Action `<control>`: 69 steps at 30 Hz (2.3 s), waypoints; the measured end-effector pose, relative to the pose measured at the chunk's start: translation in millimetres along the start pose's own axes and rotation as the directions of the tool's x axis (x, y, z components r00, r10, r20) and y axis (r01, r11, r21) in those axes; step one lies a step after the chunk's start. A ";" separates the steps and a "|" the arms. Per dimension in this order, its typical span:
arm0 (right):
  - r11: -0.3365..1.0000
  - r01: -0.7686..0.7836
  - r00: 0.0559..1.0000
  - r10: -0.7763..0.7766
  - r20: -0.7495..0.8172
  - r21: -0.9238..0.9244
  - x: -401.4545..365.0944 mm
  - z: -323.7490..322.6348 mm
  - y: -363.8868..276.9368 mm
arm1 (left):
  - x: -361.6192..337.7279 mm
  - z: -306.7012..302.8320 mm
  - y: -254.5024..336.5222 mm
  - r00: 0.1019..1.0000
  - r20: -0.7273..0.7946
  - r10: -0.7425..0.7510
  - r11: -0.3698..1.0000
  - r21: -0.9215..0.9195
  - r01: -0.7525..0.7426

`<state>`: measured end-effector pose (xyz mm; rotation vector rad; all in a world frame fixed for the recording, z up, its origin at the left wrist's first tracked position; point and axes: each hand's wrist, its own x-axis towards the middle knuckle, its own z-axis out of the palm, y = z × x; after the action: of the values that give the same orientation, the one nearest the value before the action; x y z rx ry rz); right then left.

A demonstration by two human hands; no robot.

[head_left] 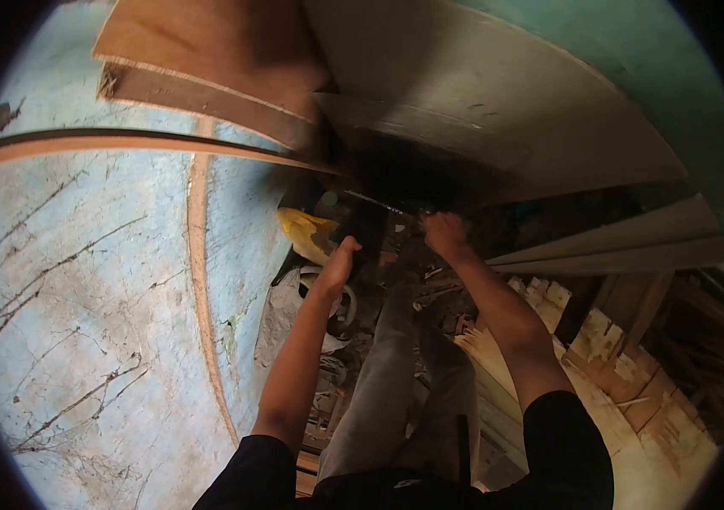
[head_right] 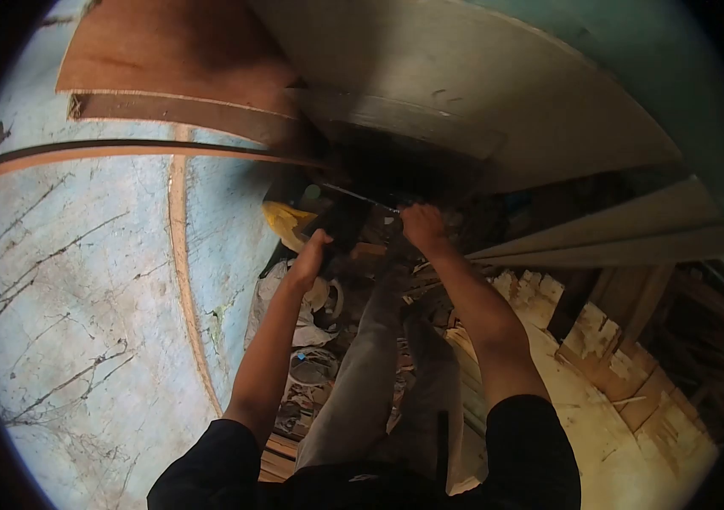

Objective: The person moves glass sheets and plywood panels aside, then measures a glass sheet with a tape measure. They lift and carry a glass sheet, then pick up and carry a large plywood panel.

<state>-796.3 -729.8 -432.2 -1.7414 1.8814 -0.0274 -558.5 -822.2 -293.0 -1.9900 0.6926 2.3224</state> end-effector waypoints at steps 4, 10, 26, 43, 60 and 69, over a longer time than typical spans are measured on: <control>0.992 -0.102 0.994 0.104 -0.017 0.074 -70.3 -26.0 5.5 | -18.7 -0.9 -12.0 0.996 0.072 0.058 0.997 0.046 -0.062; 0.936 -0.300 0.947 0.315 -0.058 0.185 -216.6 -54.2 -7.5 | -111.5 25.8 -9.4 1.000 0.005 0.008 0.961 0.275 -0.009; 0.259 -0.684 0.336 0.942 -0.021 0.682 -677.6 94.3 -239.0 | -280.3 147.6 -148.4 0.967 0.223 -0.123 0.490 0.861 -0.136; 0.120 -0.850 0.313 0.898 0.309 0.513 -925.3 444.9 -345.1 | -337.5 193.1 -393.4 0.925 0.069 -0.375 0.133 0.991 -0.020; -0.112 -0.840 0.080 0.942 0.325 0.530 -1011.6 593.3 -294.2 | -376.8 229.4 -504.0 0.899 0.016 -0.437 -0.264 0.954 -0.145; -0.249 -0.824 -0.233 0.968 0.095 0.510 -1011.9 602.3 -226.8 | -361.6 221.3 -508.8 0.880 0.041 -0.473 -0.529 0.786 -0.321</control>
<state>-350.7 383.2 -457.1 0.6085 2.7119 -0.1307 -551.1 -190.0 -95.8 -0.2701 1.5367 0.6077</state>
